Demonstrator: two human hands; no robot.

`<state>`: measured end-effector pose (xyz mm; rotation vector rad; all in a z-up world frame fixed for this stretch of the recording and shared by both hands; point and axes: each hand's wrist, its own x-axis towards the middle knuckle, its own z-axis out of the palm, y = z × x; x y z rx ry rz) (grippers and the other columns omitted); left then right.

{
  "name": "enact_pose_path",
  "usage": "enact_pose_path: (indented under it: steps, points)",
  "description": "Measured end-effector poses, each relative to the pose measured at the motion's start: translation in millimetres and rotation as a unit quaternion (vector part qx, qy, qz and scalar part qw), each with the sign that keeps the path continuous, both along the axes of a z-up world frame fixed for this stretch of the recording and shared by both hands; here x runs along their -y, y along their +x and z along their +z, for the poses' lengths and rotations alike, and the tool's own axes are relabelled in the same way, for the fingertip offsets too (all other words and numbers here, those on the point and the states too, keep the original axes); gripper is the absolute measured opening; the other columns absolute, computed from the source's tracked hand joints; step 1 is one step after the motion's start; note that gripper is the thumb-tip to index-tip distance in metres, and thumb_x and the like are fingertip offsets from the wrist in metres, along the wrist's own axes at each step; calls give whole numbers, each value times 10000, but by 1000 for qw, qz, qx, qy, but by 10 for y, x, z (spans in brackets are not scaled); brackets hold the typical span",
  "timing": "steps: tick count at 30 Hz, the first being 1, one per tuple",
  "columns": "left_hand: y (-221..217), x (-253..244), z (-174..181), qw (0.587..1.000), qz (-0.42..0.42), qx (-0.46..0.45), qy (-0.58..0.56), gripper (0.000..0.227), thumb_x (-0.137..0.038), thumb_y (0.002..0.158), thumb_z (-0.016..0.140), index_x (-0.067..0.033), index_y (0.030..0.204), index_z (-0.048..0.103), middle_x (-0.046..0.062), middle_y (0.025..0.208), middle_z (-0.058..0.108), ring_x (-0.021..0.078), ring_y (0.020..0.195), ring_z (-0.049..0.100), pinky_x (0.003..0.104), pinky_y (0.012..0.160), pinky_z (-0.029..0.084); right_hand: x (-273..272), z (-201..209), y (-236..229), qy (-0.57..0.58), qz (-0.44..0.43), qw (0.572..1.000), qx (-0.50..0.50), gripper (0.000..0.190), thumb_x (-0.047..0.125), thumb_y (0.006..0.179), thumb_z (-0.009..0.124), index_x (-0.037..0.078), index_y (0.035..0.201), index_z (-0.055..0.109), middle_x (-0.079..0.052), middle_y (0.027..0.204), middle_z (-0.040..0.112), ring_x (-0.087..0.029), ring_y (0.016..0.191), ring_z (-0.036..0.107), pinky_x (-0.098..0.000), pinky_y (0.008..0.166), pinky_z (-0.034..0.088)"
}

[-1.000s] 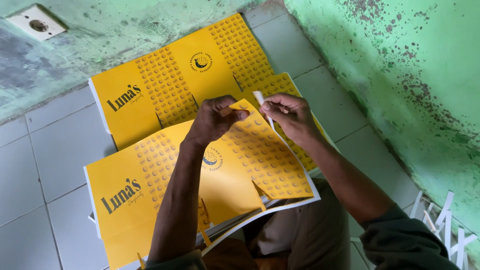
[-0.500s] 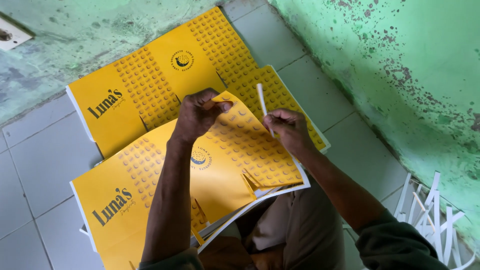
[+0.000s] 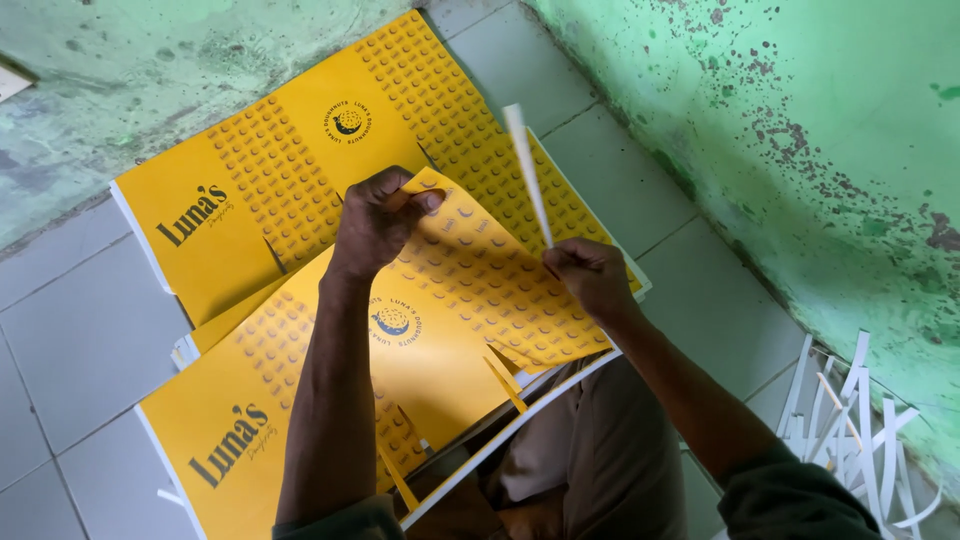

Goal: Manually tearing off excess white paper margins from yellow printed packaging sheets.

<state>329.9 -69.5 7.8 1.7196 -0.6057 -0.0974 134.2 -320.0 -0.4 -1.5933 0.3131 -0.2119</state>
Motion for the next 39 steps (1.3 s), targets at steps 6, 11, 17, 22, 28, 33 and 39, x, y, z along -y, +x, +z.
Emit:
enact_pose_path:
  steps: [6, 11, 17, 22, 28, 33, 39]
  points:
    - [4, -40, 82, 1000, -5, 3, 3, 180, -122, 895, 868, -48, 837, 714, 57, 580, 612, 93, 516, 437, 235, 527, 361, 133, 216, -101, -13, 59, 997, -54, 200, 159, 949, 762, -38, 985, 750, -82, 635, 637, -138, 619, 581, -287, 606, 519]
    - [62, 6, 77, 1000, -3, 9, 6, 189, -137, 900, 868, -37, 845, 717, 82, 592, 617, 116, 499, 452, 257, 532, 366, 380, -280, -275, -122, 78, 986, -81, 137, 123, 929, 745, -6, 883, 751, -83, 571, 538, -144, 591, 515, -297, 545, 431]
    - [208, 130, -136, 999, 6, 26, 22, 211, -151, 910, 874, -43, 830, 711, 67, 589, 583, 131, 498, 450, 263, 517, 360, 416, -717, -335, -105, -20, 994, -35, 190, 156, 1010, 668, 34, 873, 722, -39, 587, 502, -104, 598, 477, -271, 548, 408]
    - [205, 193, -182, 999, 14, 28, 19, 198, -142, 911, 866, -43, 832, 714, 76, 590, 585, 140, 489, 456, 269, 524, 366, 366, -606, -383, -90, -40, 995, -32, 218, 164, 1044, 634, 29, 888, 706, -36, 594, 488, -94, 615, 467, -268, 549, 394]
    - [301, 206, -339, 1000, -15, 7, 25, 228, -168, 908, 876, -21, 853, 710, 101, 650, 657, 176, 531, 571, 287, 544, 440, 482, -646, -474, -102, 36, 989, -96, 127, 125, 993, 685, 23, 933, 732, -57, 632, 555, -138, 634, 524, -305, 600, 429]
    - [131, 325, -113, 999, -12, -25, 16, 184, -131, 914, 860, -23, 878, 715, 104, 683, 688, 180, 564, 631, 286, 578, 498, 412, -596, -544, -24, -62, 994, -89, 138, 120, 1005, 668, 18, 916, 694, -30, 629, 562, -107, 638, 523, -265, 606, 406]
    - [191, 403, -48, 999, -15, -18, 46, 211, -164, 922, 871, -25, 888, 716, 96, 720, 712, 196, 626, 671, 292, 630, 524, 566, -525, -534, -30, 40, 984, -173, 207, 117, 920, 765, -37, 1058, 747, -104, 767, 644, -191, 762, 573, -391, 727, 490]
